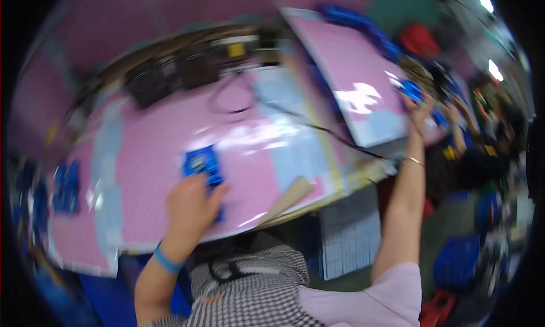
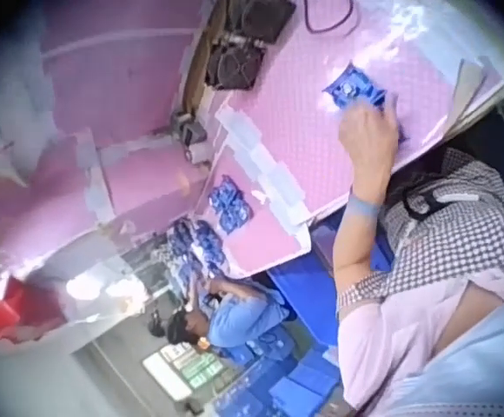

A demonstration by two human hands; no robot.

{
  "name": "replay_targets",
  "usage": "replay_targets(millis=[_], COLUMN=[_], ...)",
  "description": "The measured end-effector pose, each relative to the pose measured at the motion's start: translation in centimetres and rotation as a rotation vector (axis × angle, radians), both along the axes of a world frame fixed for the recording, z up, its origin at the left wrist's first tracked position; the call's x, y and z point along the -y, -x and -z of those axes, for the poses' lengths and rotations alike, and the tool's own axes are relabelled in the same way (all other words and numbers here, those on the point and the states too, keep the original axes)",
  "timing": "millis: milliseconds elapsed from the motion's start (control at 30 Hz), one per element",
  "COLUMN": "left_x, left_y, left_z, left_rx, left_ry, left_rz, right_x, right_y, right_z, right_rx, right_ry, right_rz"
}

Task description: Soldering electronic components onto small circuit boards at a factory production line.

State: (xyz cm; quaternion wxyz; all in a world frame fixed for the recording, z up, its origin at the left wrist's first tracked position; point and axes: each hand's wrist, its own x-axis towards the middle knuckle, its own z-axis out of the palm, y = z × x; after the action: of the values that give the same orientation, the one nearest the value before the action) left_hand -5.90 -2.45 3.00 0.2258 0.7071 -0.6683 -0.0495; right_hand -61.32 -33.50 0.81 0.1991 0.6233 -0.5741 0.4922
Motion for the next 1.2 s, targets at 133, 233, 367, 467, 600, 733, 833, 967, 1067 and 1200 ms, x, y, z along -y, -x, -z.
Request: replay_targets(millis=[133, 233, 367, 467, 600, 733, 833, 967, 1067, 1200], left_x=[0.4, -0.6, -2.9, -4.9, -8.1, -9.3, -7.8, -3.7, -1.7, -1.2], left_y=[-0.8, -5.2, -16.8, -25.3, -27.8, -20.5, -13.0, -4.7, -1.0, -0.6], left_z=[1.2, 2.3, 3.8, 4.9, 4.8, 2.2, 0.5, 1.1, 2.1, 2.1], left_rx=[0.223, 0.174, 0.274, 0.365, 0.376, -0.442, -1.480, -1.501, -0.400, -0.230], left_ry=[-0.146, -0.161, -0.091, -0.065, 0.340, 0.395, 0.201, 0.247, 0.405, 0.485], left_rz=[0.087, -0.166, -0.511, -0.764, -0.743, -0.408, 0.125, 0.123, 0.032, 0.050], right_x=[4.6, 5.5, 2.3, -2.1, -8.9, -16.3, -19.4, -20.1, -18.3, -13.7], right_y=[3.7, 4.8, -0.2, -8.9, -21.8, -29.7, -34.1, -40.2, -38.9, -27.5], right_z=[1.4, 0.9, -1.7, -4.0, -5.1, -5.6, -6.5, -5.9, -5.9, -6.4], right_rx=[-0.028, 0.050, 0.076, -0.125, -0.057, 0.277, -0.004, 0.075, 0.293, 0.201], right_ry=[0.038, -0.076, -0.090, 0.046, -0.077, -0.404, -0.467, -0.525, -0.473, 0.012], right_rz=[-0.037, 0.011, -0.069, -0.313, -0.378, -0.838, -0.965, -1.068, -1.042, -0.462])
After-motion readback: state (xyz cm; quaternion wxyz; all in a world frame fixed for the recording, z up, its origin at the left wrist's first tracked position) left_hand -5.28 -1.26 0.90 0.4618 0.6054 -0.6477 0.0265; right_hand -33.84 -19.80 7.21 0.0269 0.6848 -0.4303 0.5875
